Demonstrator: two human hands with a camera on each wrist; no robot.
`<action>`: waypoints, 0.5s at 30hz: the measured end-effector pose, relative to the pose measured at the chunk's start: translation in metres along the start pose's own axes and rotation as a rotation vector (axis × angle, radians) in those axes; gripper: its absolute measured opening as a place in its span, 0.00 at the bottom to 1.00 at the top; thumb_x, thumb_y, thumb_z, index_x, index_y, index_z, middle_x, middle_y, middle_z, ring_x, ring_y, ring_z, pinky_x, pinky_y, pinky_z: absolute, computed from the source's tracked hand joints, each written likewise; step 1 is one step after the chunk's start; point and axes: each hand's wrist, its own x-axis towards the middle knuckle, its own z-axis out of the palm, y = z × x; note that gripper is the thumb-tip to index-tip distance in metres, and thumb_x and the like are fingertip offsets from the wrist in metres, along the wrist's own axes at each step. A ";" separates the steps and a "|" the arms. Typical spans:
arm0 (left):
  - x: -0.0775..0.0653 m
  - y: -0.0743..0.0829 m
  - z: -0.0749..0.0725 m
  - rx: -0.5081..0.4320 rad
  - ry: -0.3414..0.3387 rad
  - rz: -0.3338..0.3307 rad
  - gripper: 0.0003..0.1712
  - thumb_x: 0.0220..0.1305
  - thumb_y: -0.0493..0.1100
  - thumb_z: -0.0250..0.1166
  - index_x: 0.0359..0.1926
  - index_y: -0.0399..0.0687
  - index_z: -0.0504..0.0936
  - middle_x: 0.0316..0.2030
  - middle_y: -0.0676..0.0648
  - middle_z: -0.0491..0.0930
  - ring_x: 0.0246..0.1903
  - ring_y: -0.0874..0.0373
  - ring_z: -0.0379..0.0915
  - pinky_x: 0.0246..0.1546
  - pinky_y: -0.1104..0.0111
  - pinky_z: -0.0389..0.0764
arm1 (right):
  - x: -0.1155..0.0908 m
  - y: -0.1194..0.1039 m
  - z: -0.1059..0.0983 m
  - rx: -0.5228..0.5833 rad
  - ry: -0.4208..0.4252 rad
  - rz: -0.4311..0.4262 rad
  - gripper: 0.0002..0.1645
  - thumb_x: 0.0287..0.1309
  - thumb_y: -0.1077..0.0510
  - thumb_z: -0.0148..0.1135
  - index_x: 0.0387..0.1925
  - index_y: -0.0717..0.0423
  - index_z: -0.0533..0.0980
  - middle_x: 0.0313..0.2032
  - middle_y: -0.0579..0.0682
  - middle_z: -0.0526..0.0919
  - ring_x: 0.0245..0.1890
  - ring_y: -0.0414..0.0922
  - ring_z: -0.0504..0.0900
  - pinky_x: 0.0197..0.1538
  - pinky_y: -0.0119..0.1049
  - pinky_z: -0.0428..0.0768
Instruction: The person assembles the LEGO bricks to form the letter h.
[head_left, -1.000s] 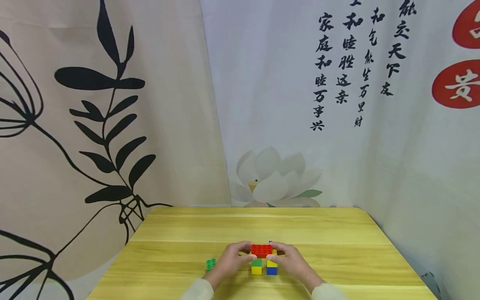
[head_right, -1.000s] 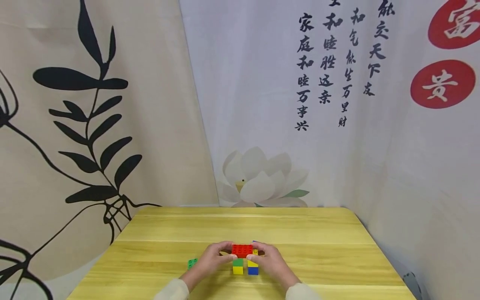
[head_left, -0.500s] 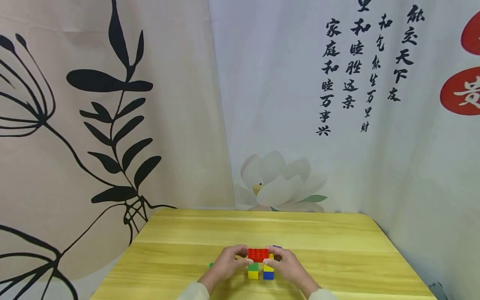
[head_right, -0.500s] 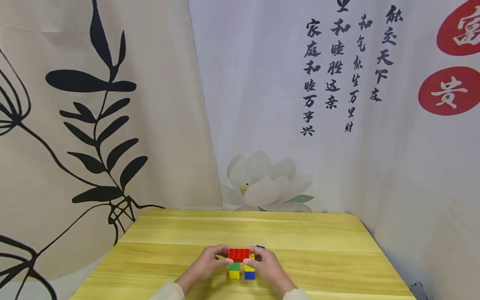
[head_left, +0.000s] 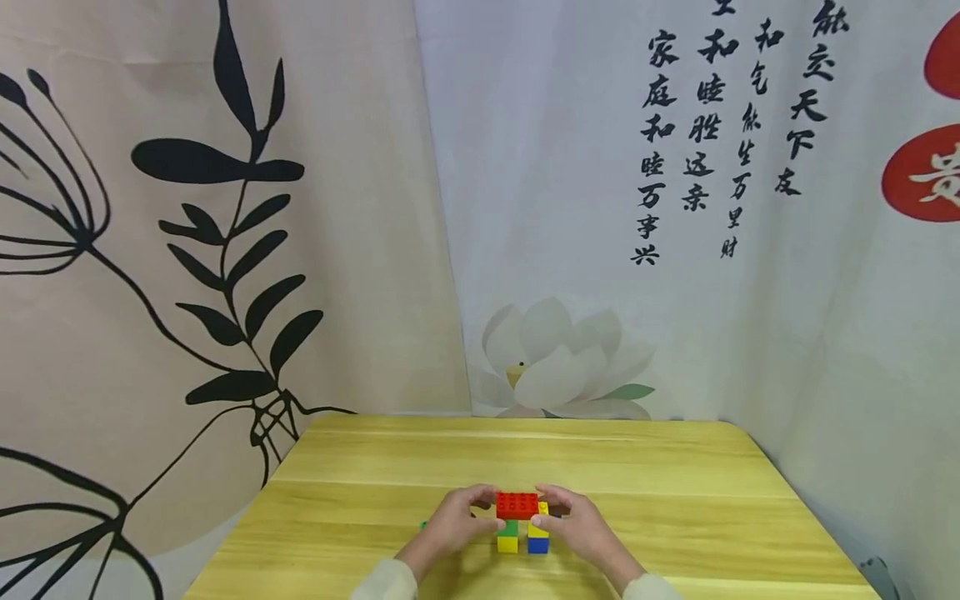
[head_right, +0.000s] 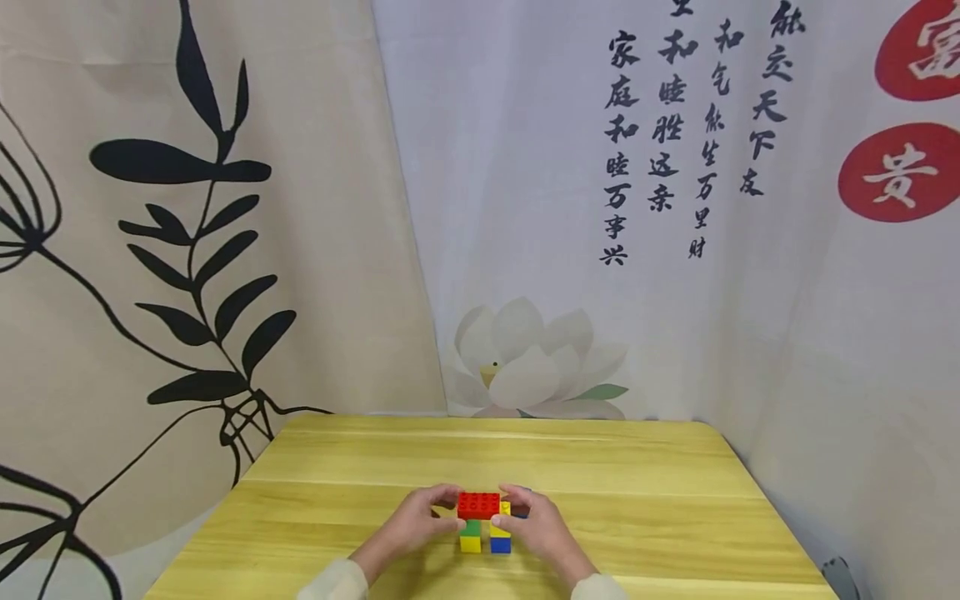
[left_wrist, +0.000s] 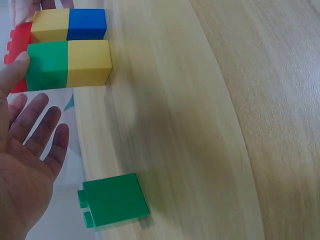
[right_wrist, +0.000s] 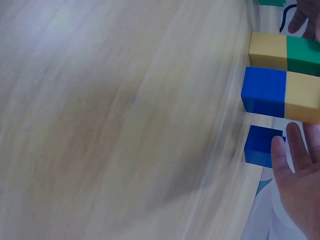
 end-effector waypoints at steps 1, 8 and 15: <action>0.000 -0.001 -0.001 0.005 0.003 0.003 0.29 0.58 0.47 0.75 0.58 0.42 0.80 0.48 0.48 0.83 0.50 0.48 0.75 0.48 0.52 0.78 | -0.001 0.000 -0.001 0.003 0.003 -0.002 0.36 0.60 0.51 0.70 0.66 0.61 0.70 0.56 0.63 0.79 0.52 0.56 0.79 0.50 0.47 0.82; -0.005 -0.005 -0.014 -0.021 0.013 0.012 0.32 0.60 0.49 0.73 0.62 0.43 0.76 0.54 0.41 0.79 0.53 0.42 0.74 0.51 0.49 0.77 | -0.004 0.007 -0.005 -0.001 0.038 -0.031 0.31 0.63 0.52 0.68 0.62 0.64 0.73 0.52 0.58 0.81 0.51 0.55 0.79 0.48 0.42 0.82; -0.006 -0.009 -0.037 -0.071 0.044 -0.016 0.33 0.63 0.54 0.70 0.64 0.44 0.75 0.55 0.45 0.78 0.57 0.40 0.71 0.54 0.49 0.75 | -0.004 0.012 -0.004 -0.005 0.085 -0.021 0.28 0.63 0.51 0.67 0.58 0.64 0.76 0.48 0.53 0.82 0.48 0.51 0.79 0.48 0.42 0.82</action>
